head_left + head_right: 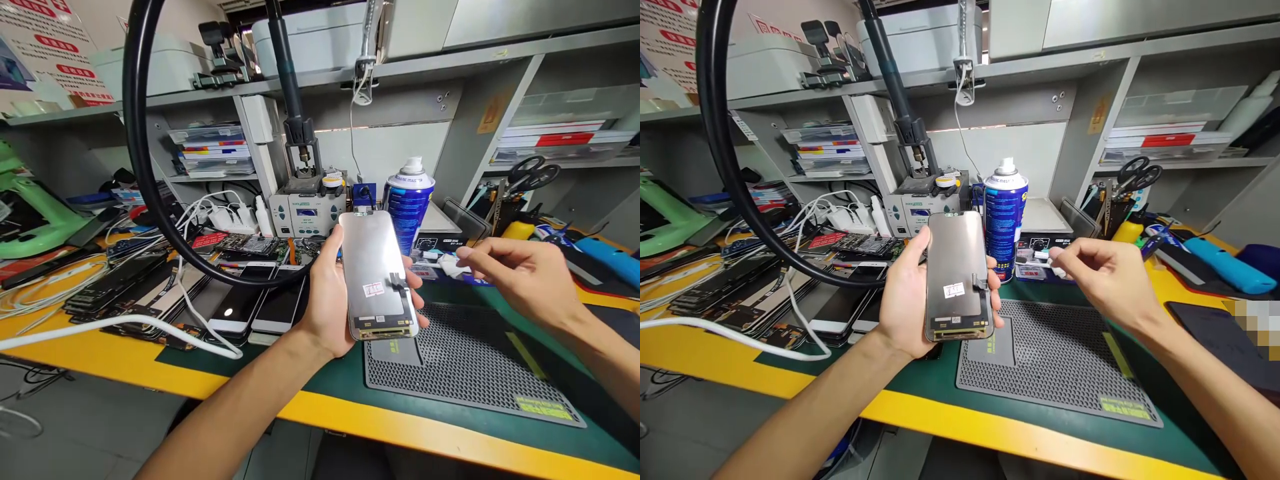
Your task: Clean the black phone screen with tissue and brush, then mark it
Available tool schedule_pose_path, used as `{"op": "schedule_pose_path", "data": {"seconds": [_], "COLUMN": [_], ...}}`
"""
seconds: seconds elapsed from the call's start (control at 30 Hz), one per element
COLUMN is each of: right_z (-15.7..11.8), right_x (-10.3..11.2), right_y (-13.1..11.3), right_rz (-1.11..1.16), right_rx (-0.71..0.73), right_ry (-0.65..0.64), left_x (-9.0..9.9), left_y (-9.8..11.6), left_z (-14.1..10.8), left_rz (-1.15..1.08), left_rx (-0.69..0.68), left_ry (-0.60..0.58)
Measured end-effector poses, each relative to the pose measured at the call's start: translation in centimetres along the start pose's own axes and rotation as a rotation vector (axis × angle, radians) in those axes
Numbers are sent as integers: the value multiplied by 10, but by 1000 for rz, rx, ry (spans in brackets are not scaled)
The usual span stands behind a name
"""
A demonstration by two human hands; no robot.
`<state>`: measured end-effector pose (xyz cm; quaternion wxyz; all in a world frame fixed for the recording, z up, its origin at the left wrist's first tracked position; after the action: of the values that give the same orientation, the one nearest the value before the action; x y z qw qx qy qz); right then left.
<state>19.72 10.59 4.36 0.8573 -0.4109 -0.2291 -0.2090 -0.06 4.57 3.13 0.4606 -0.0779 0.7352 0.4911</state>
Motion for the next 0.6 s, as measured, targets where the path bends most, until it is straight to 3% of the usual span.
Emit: {"op": "schedule_pose_path", "data": {"seconds": [0.13, 0.3, 0.47, 0.6], "right_z": [-14, -41, -60, -61], "right_x": [-11, -20, -34, -35], "right_y": [-45, -104, -128, -124], "right_rz": [202, 24, -126, -158], "right_rx": [215, 542, 800, 848], "right_ry": [-20, 37, -86, -122], "left_x": [1, -1, -5, -6], "left_y": [4, 8, 6, 3], "left_z": [-1, -8, -11, -11], "left_rz": [3, 17, 7, 2], "left_rx": [-35, -51, -23, 10], "left_ry": [30, 84, 64, 54]}}
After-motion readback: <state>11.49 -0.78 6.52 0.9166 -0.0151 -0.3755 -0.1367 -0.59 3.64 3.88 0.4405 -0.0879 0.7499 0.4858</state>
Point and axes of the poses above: each hand's wrist, its own z-axis towards the middle knuckle, its own x-axis out of the back of the hand, y = z × x, the point moved 7 cm from there along z, towards the middle knuckle, and after that the axes turned 8 degrees about x, right-handed, at the moved point
